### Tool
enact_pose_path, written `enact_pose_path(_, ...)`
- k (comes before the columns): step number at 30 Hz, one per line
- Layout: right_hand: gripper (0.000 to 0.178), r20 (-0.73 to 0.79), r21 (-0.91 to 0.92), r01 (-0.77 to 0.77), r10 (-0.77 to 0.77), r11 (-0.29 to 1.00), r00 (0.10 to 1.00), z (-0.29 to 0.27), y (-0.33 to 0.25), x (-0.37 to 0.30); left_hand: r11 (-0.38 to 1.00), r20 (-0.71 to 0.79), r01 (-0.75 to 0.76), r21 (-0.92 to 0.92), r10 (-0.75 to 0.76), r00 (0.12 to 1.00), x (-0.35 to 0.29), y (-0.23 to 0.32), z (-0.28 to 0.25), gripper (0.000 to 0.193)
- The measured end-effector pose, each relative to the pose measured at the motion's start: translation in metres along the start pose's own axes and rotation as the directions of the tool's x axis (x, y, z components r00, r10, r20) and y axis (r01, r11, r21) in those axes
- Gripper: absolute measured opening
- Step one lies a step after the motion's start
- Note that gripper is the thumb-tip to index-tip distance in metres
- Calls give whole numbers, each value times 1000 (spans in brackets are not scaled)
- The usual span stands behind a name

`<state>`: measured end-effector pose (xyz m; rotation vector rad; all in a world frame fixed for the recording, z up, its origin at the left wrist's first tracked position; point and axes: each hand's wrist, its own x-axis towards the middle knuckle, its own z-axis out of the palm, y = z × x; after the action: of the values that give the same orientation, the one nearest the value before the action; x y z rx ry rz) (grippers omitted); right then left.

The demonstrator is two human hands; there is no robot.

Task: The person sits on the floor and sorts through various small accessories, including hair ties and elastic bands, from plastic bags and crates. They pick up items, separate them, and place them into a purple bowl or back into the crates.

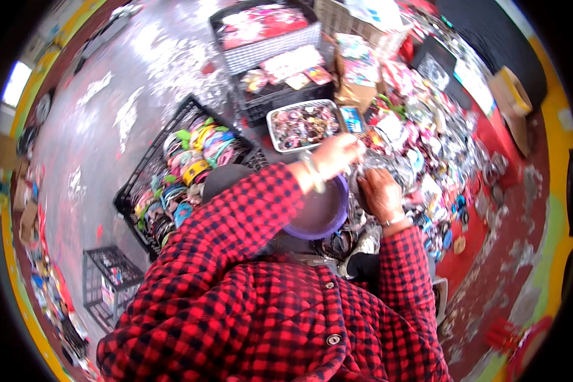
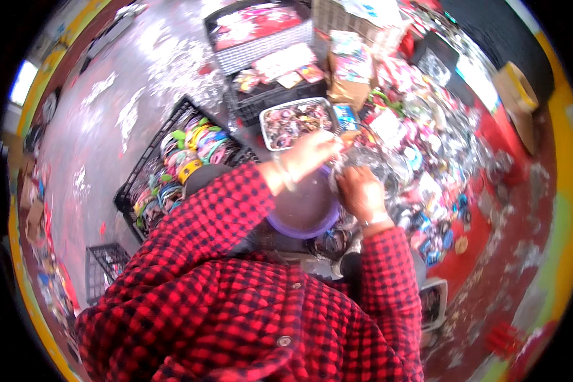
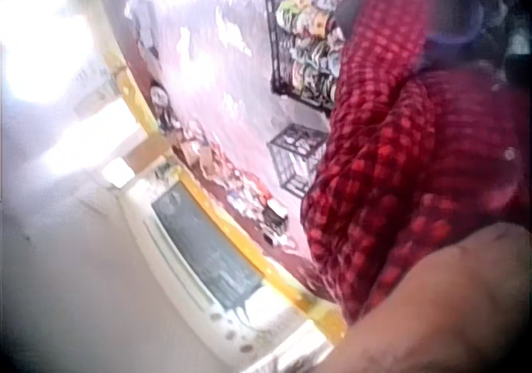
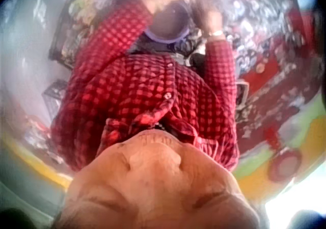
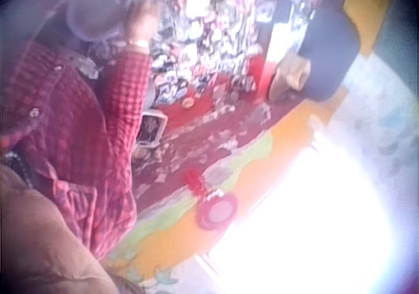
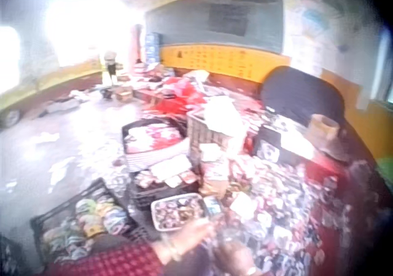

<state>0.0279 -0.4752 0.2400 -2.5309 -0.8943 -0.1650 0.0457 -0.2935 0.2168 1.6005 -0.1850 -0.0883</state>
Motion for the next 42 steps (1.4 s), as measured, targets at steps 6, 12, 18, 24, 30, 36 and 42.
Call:
enact_pose_path(6,11,-64,14,154,-153,988,986,10,-3,0,998,-130,35,60,-26,991,-7,22,-3,21)
enact_pose_path(12,32,-140,-82,58,-69,995,988,-7,6,-6,961,-286,16,276,66,956,-4,23,-42,23)
enact_pose_path(18,35,215,424,-70,-25,903,976,-28,3,-29,923,-75,-93,374,130,989,-19,35,-64,25)
enact_pose_path(24,26,511,228,-255,107,940,853,-31,6,-73,863,-222,-16,505,148,964,-51,67,-106,21)
enact_pose_path(30,24,505,172,-335,209,926,838,-15,30,-92,986,-546,75,148,18,838,-142,92,-196,19)
enact_pose_path(36,24,578,107,-325,207,940,789,17,48,-91,953,-710,234,192,-29,703,-227,0,-242,21)
enact_pose_path(42,23,602,117,-361,223,925,767,29,45,-82,886,-722,403,231,-122,682,-227,-62,-234,21)
